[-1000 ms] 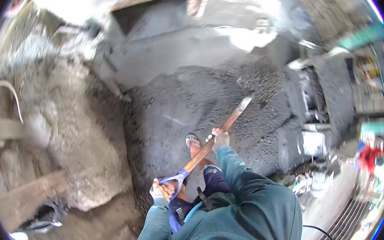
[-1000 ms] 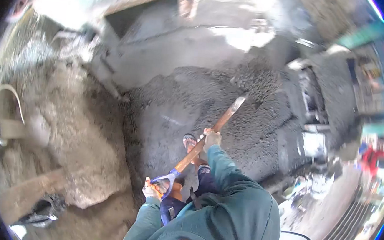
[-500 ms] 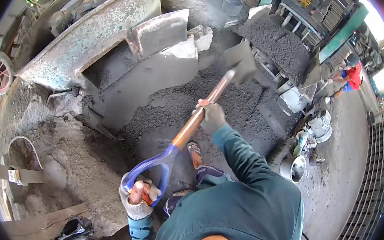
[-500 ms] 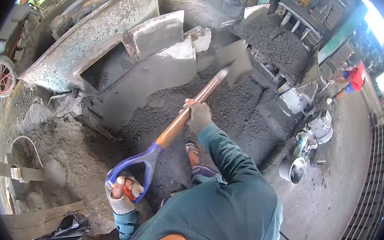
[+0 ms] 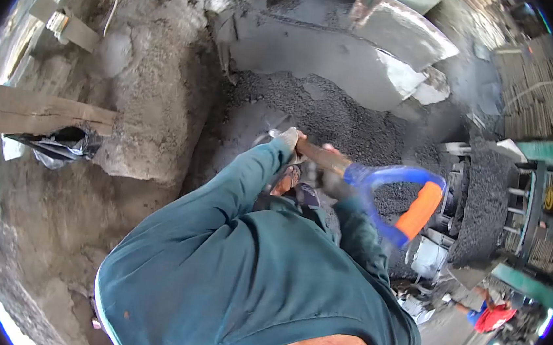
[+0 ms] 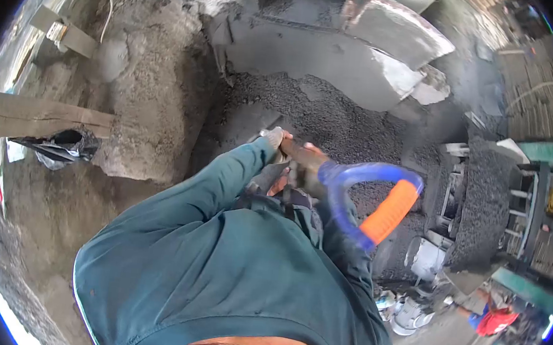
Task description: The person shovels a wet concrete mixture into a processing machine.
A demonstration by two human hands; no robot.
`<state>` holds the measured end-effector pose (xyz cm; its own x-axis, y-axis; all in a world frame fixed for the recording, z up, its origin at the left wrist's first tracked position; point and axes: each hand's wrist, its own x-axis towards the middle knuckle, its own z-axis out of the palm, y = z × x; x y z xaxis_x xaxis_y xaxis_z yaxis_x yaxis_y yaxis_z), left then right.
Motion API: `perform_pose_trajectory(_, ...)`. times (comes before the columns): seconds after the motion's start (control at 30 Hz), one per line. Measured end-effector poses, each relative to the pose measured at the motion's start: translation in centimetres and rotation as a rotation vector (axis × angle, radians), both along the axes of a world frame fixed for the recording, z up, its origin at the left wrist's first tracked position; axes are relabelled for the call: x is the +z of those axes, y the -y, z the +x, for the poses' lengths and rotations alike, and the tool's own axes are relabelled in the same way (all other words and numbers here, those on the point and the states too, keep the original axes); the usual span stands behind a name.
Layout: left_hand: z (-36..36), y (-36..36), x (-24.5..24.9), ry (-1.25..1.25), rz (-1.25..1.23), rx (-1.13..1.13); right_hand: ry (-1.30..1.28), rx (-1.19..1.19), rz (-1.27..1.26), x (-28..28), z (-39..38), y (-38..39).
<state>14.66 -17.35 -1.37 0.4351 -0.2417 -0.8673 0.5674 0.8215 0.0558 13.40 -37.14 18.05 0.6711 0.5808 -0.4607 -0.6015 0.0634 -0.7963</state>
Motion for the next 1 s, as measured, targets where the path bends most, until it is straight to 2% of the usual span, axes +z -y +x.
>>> perform_pose_trajectory(0.03,0.2,0.3,-0.3,-0.104,0.062,0.112,0.195,0.054,-0.15,3.1,0.5,0.8)
perform_pose_trajectory(0.07,0.2,0.0,-1.0,-0.146,0.077,0.192,0.204,-0.067,-0.168,7.8,1.9,2.2)
perform_pose_trajectory(0.17,1.6,-2.9,-1.5,-0.259,0.18,0.376,0.686,-0.37,-0.038,11.6,5.7,7.1)
perform_pose_trajectory(0.23,2.0,-5.3,-4.9,-0.165,0.189,0.378,1.0,-0.33,-0.234,15.4,7.2,8.9)
perform_pose_trajectory(0.3,4.0,-7.1,-3.3,-0.303,0.265,0.319,1.57,0.007,-0.513,18.5,7.7,5.8)
perform_pose_trajectory(0.33,4.6,-7.7,-6.2,-0.187,0.347,0.383,1.703,0.227,-0.58,19.7,8.2,4.0)
perform_pose_trajectory(0.37,5.9,-8.9,-3.8,-0.309,0.323,0.276,1.827,0.457,-0.639,20.9,8.3,2.1)
perform_pose_trajectory(0.4,6.7,-9.7,-3.3,-0.27,0.312,0.252,1.659,0.551,-0.809,22.1,7.3,-0.5)
perform_pose_trajectory(0.5,10.9,-10.5,-6.3,-0.196,0.157,0.298,1.682,0.671,-0.803,20.7,8.2,-3.8)
perform_pose_trajectory(0.53,11.2,-10.8,-3.7,-0.141,0.046,0.23,1.677,0.68,-0.822,20.3,8.2,-5.2)
perform_pose_trajectory(0.57,12.0,-10.7,1.4,-0.146,0.115,0.224,1.6,0.618,-0.787,19.6,8.4,-6.8)
perform_pose_trajectory(0.6,12.9,-11.2,3.3,-0.048,0.077,0.211,1.524,0.565,-0.75,18.8,8.5,-8.5)
perform_pose_trajectory(0.63,13.7,-11.9,4.1,0.049,0.043,0.203,1.446,0.517,-0.709,18.2,8.8,-10.4)
perform_pose_trajectory(0.7,15.6,-13.0,4.5,0.115,-0.033,0.385,1.497,0.473,-0.739,17.1,9.9,-14.4)
perform_pose_trajectory(0.73,16.3,-14.1,6.2,0.104,-0.056,0.371,1.487,0.452,-0.736,16.3,10.7,-16.5)
perform_pose_trajectory(0.8,17.9,-16.8,5.5,0.142,-0.013,0.344,1.429,0.449,-0.795,15.9,12.1,-21.5)
perform_pose_trajectory(0.83,18.8,-18.0,4.4,0.159,0.011,0.328,1.355,0.506,-0.875,15.3,12.8,-24.1)
perform_pose_trajectory(0.87,20.1,-19.8,-1.8,0.113,-0.018,0.305,1.275,0.562,-0.956,14.4,13.6,-26.5)
perform_pose_trajectory(0.9,19.0,-22.0,-3.3,0.543,0.639,-0.301,1.189,0.616,-1.038,13.2,14.1,-28.7)
perform_pose_trajectory(0.93,17.8,-24.2,-4.6,0.683,1.507,-0.782,1.134,0.65,-1.038,10.6,14.3,-30.4)
perform_pose_trajectory(0.97,17.2,-24.7,-9.4,0.654,1.565,-0.851,1.077,0.68,-1.037,7.7,14.2,-31.5)
perform_pose_trajectory(1.0,15.5,-25.6,-14.4,0.573,0.943,-0.416,1.099,0.784,-0.971,6.5,13.4,-32.1)
